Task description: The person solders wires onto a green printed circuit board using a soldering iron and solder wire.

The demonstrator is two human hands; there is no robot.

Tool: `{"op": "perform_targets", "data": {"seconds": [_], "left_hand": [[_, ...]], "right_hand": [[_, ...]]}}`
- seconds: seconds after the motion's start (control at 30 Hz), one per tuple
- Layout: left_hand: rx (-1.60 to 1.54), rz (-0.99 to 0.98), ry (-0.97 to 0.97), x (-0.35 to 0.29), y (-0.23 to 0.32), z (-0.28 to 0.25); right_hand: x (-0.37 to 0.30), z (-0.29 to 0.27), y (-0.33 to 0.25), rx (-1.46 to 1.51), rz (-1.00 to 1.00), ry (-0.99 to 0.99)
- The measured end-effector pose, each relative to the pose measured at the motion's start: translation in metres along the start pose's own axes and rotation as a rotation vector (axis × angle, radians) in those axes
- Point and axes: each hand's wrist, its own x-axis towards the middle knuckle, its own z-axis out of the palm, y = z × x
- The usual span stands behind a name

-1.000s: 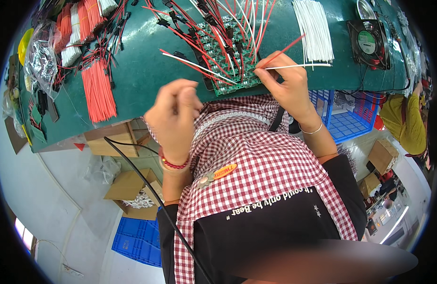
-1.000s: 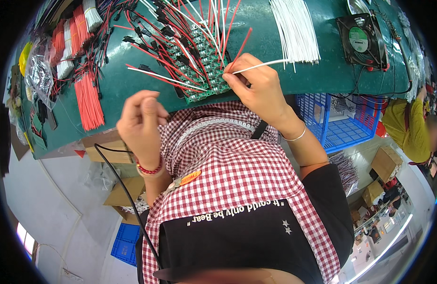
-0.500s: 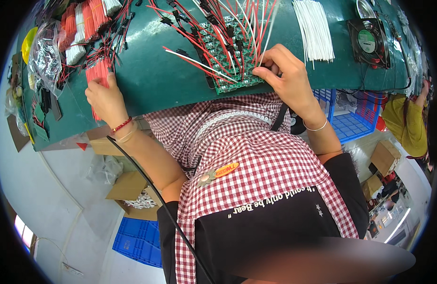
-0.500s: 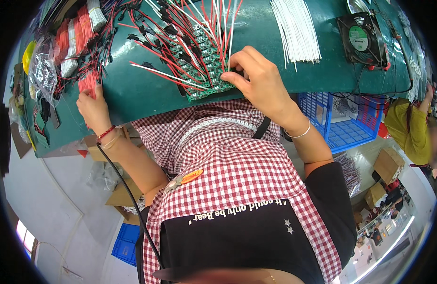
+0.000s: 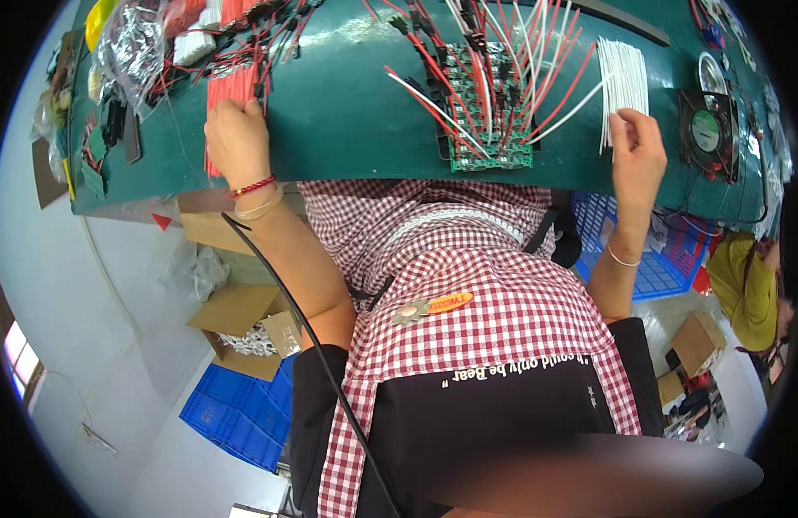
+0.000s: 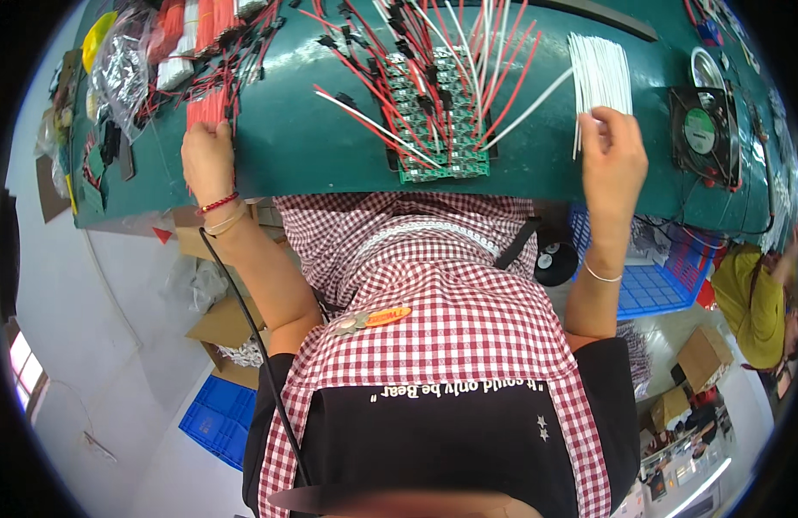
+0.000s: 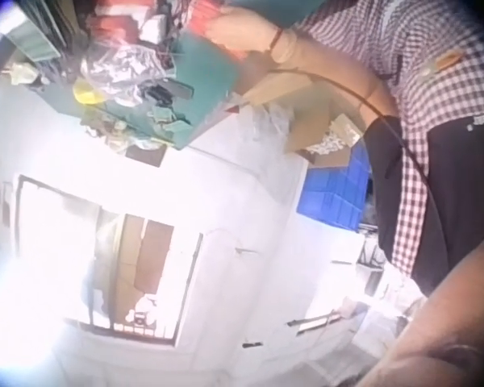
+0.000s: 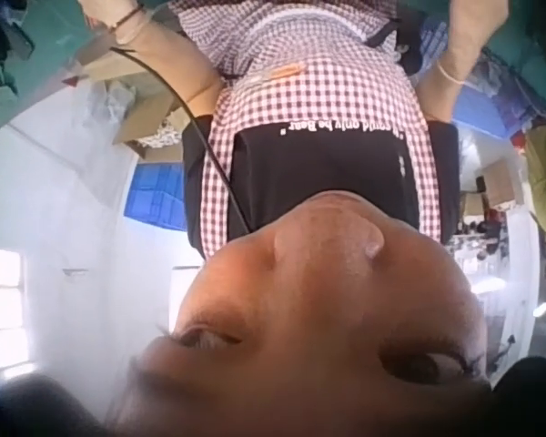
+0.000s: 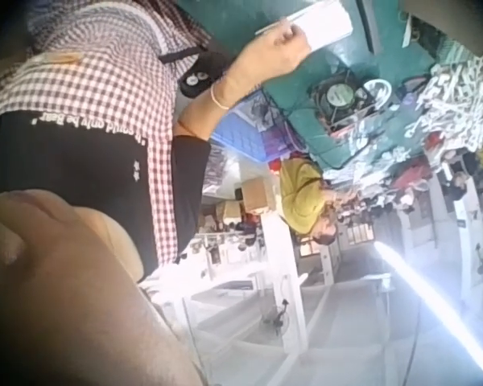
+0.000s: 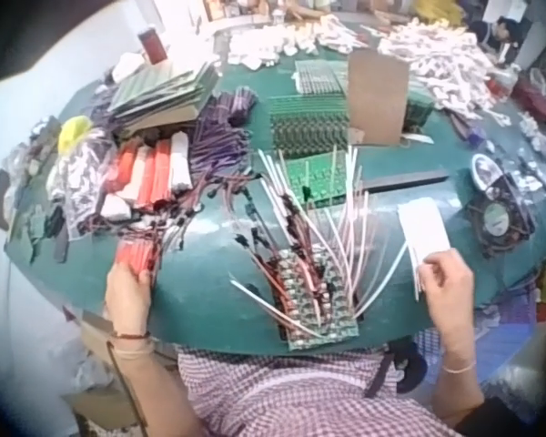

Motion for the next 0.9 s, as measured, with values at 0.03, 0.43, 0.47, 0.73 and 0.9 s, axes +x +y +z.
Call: {"op": "perform_targets", "data": {"seconds": [0.03, 0.43, 0.47, 0.73, 0.9], "left_hand": [[0.045, 0.001, 0.102, -0.005, 0.002, 0.0], [-0.212, 0.013, -0.061, 0.0, -0.069, 0.012], [-0.294, 0.02, -0.084, -0.001, -0.073, 0.008], [-0.189, 0.158, 0.003, -0.018, -0.049, 0.001], [-0.083, 0.039, -0.015, 0.003, -0.045, 0.012]], "right_hand": [[0.003, -0.004, 0.008, -0.07, 0.002, 0.001], [-0.008, -0.013, 0.022, 0.121, 0.085, 0.078], [-0.009, -0.015, 0.023, 0.14, 0.088, 0.096], [-0.025, -0.043, -0.029, 0.255, 0.014, 0.236], [-0.032, -0.041, -0.058, 0.399, -0.065, 0.203]]}}
